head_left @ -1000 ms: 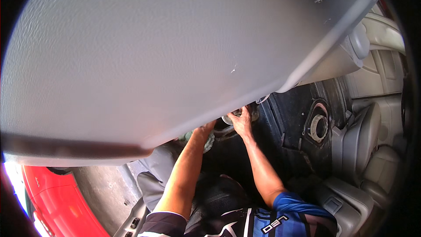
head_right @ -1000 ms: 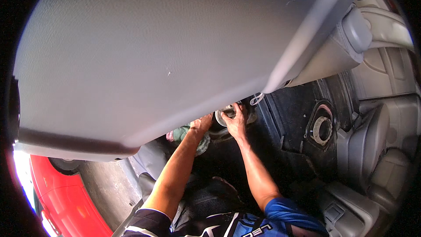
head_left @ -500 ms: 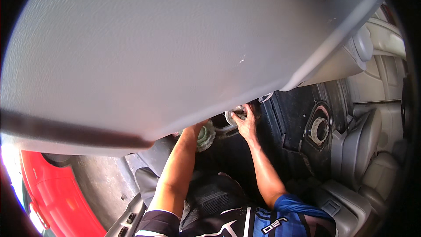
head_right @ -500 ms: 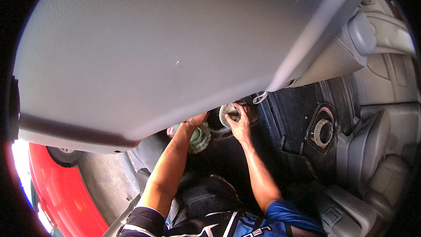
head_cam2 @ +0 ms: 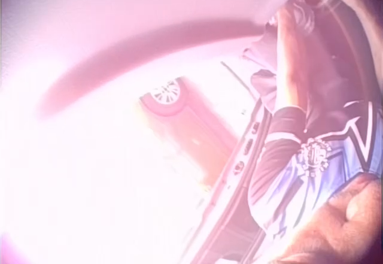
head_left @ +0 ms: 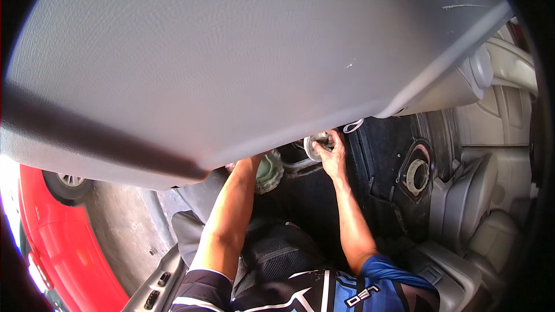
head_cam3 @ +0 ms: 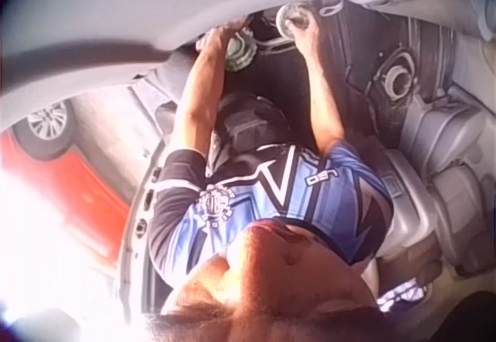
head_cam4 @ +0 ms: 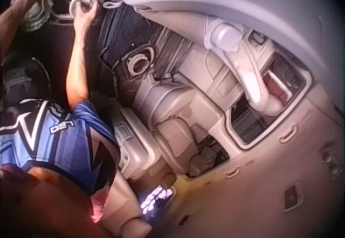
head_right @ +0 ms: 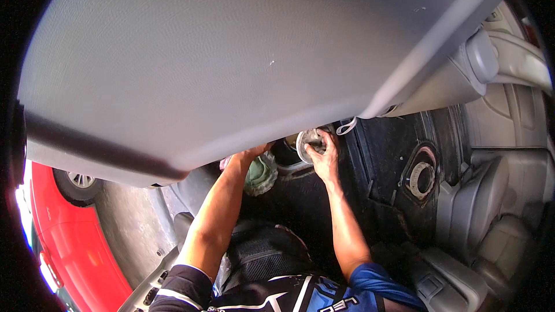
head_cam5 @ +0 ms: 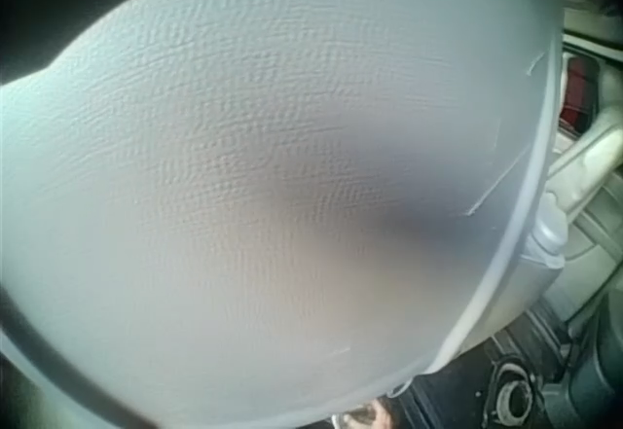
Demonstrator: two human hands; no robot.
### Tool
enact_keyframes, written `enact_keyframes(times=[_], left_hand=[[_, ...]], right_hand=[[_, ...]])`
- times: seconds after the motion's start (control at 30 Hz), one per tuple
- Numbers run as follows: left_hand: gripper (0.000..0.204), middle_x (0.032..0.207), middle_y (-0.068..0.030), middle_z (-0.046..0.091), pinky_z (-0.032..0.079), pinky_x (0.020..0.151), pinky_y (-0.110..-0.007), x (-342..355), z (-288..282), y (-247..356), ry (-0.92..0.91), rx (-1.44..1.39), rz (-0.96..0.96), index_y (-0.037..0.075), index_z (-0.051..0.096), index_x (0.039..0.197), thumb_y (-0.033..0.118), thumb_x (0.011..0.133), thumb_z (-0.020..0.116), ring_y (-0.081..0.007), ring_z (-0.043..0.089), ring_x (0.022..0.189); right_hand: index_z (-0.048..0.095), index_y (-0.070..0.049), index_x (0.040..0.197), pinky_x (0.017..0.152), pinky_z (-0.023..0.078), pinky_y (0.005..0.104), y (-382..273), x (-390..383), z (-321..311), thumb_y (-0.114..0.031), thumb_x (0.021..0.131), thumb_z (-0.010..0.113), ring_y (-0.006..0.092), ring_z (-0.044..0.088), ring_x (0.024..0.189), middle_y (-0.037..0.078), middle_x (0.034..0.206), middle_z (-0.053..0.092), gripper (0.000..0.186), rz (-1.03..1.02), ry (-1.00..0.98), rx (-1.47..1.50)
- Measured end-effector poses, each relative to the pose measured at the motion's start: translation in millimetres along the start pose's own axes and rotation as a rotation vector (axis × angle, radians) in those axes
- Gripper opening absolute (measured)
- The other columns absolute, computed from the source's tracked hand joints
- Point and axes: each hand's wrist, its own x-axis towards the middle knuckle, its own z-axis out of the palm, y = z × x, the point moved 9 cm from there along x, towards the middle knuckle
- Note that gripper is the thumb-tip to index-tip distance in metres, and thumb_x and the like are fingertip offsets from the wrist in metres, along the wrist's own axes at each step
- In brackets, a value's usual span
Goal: Removing a fuel pump assembly from the access point in the floor of a vehicle.
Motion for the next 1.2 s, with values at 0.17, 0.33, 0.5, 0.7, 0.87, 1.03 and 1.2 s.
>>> enact_keyframes(times=[0.17, 0.33, 0.5, 0.7, 0.87, 1.03, 1.2], left_hand=[[0.041, 0.124, -0.0106, 0.066, 0.048, 0.097, -0.051, 1, -2, -5, -0.021, 0.029, -0.027, 0.016, 0.064, 0.126, 0.034, 0.090, 0.063, -0.0357, 0.062, 0.112], [0.042, 0.124, -0.0112, 0.066, 0.048, 0.097, -0.051, -3, -5, -8, -0.035, 0.050, -0.039, 0.015, 0.063, 0.126, 0.034, 0.089, 0.064, -0.0360, 0.061, 0.112], [0.043, 0.124, -0.0118, 0.065, 0.048, 0.097, -0.051, -4, -9, -13, -0.057, 0.074, -0.058, 0.015, 0.063, 0.126, 0.035, 0.088, 0.065, -0.0363, 0.061, 0.113], [0.044, 0.124, -0.0125, 0.065, 0.048, 0.098, -0.051, -5, -9, -15, -0.092, 0.093, -0.076, 0.014, 0.063, 0.126, 0.035, 0.088, 0.066, -0.0368, 0.061, 0.113], [0.046, 0.124, -0.0131, 0.065, 0.047, 0.098, -0.051, -3, -8, -15, -0.117, 0.096, -0.082, 0.013, 0.063, 0.127, 0.036, 0.087, 0.066, -0.0371, 0.061, 0.113], [0.047, 0.124, -0.0137, 0.065, 0.047, 0.098, -0.052, -1, -6, -14, -0.138, 0.102, -0.075, 0.013, 0.063, 0.127, 0.036, 0.086, 0.067, -0.0375, 0.060, 0.113], [0.048, 0.124, -0.0143, 0.065, 0.047, 0.098, -0.052, -1, -3, -16, -0.163, 0.105, -0.068, 0.012, 0.063, 0.127, 0.037, 0.086, 0.068, -0.0378, 0.060, 0.114]], right_hand=[[0.064, -0.006, 0.122, 0.086, 0.048, 0.0377, -7, -1, -3, -0.011, 0.073, 0.087, 0.0238, 0.053, 0.096, 0.009, 0.105, 0.058, 0.054, -0.107, 0.004, -0.013], [0.063, -0.005, 0.123, 0.088, 0.048, 0.0370, 7, 5, -10, -0.011, 0.075, 0.086, 0.0229, 0.056, 0.098, 0.009, 0.106, 0.062, 0.054, 0.042, -0.022, 0.051], [0.062, -0.004, 0.128, 0.090, 0.048, 0.0350, 9, 14, -18, -0.013, 0.078, 0.085, 0.0203, 0.057, 0.099, 0.008, 0.109, 0.065, 0.055, 0.099, -0.076, 0.164], [0.062, -0.004, 0.127, 0.091, 0.048, 0.0359, 5, 4, -14, -0.013, 0.079, 0.085, 0.0210, 0.058, 0.101, 0.009, 0.109, 0.065, 0.054, 0.121, -0.072, 0.080], [0.064, -0.006, 0.119, 0.091, 0.049, 0.0409, -23, -11, -12, -0.008, 0.074, 0.086, 0.0302, 0.058, 0.105, 0.014, 0.112, 0.061, 0.049, -0.025, -0.021, -0.044], [0.063, -0.005, 0.120, 0.088, 0.049, 0.0409, -47, -27, -12, -0.009, 0.075, 0.084, 0.0296, 0.056, 0.101, 0.013, 0.111, 0.057, 0.049, -0.135, 0.023, -0.106], [0.064, -0.006, 0.120, 0.097, 0.044, 0.0486, -55, -40, -7, -0.020, 0.077, 0.084, 0.0370, 0.054, 0.110, 0.017, 0.114, 0.057, 0.049, -0.117, 0.016, -0.159]])
